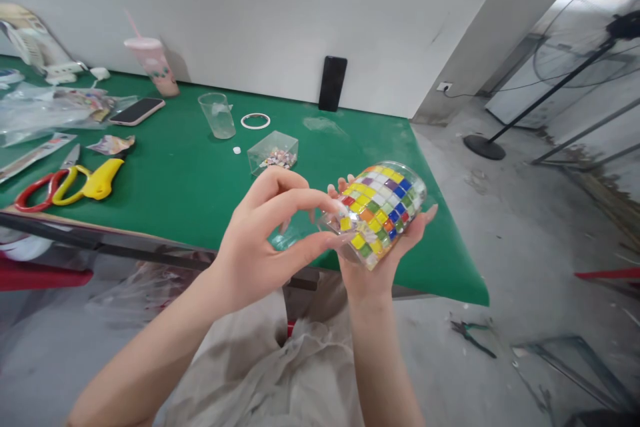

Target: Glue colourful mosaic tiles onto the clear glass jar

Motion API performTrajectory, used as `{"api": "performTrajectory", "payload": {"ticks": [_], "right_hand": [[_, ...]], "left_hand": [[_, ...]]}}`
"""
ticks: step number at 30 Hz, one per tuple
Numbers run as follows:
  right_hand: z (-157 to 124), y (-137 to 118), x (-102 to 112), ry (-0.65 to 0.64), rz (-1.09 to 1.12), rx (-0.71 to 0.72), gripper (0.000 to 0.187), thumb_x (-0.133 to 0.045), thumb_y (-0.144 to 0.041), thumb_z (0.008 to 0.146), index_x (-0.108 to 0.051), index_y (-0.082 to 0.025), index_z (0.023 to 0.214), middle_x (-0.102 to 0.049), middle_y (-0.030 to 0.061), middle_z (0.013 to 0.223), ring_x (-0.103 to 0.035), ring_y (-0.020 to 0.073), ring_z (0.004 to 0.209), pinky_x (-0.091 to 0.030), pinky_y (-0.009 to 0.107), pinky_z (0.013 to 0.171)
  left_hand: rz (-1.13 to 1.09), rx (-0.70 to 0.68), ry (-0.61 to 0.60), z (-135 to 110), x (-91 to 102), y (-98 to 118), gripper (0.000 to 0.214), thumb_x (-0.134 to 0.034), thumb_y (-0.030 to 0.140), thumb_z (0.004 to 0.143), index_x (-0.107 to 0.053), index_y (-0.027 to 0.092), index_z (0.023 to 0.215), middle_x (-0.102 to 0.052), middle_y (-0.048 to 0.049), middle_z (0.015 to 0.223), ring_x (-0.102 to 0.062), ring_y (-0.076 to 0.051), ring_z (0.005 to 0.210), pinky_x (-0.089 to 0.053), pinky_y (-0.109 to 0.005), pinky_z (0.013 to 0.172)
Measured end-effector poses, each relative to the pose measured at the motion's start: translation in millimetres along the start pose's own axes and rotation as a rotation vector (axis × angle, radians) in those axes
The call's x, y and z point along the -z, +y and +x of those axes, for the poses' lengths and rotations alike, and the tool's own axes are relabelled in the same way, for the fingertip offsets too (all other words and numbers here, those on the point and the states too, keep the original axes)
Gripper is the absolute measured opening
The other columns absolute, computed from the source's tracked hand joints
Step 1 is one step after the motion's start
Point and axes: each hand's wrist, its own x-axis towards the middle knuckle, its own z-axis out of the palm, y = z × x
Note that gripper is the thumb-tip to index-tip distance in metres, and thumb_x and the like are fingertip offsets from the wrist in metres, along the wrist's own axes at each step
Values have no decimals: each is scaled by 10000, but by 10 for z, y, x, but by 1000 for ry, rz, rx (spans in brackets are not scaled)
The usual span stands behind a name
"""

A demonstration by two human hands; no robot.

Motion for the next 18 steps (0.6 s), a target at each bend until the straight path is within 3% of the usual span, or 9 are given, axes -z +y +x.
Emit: {"api": "performTrajectory", "payload": {"ticks": [11,18], "right_hand": [[-39,30,-4,-75,111,-60,658,-242,-743,801,-617,-292,1102,-684,44,1057,-624,249,1074,-499,509,919],[-40,31,-18,-50,31,-79,669,-222,-751,780,-639,-288,1025,-685,62,1097,-640,256,1055,-519,510,901]], "left_hand": [[26,-65,-23,-42,55,-49,196,-667,172,785,-672,269,954,-531,3,801,-522,-117,703,-464,-267,589],[-51,71,79,-100,74,-24,185,-696,234,764,-660,261,944,-533,-2,791,-502,-117,677,-434,-253,528]]}}
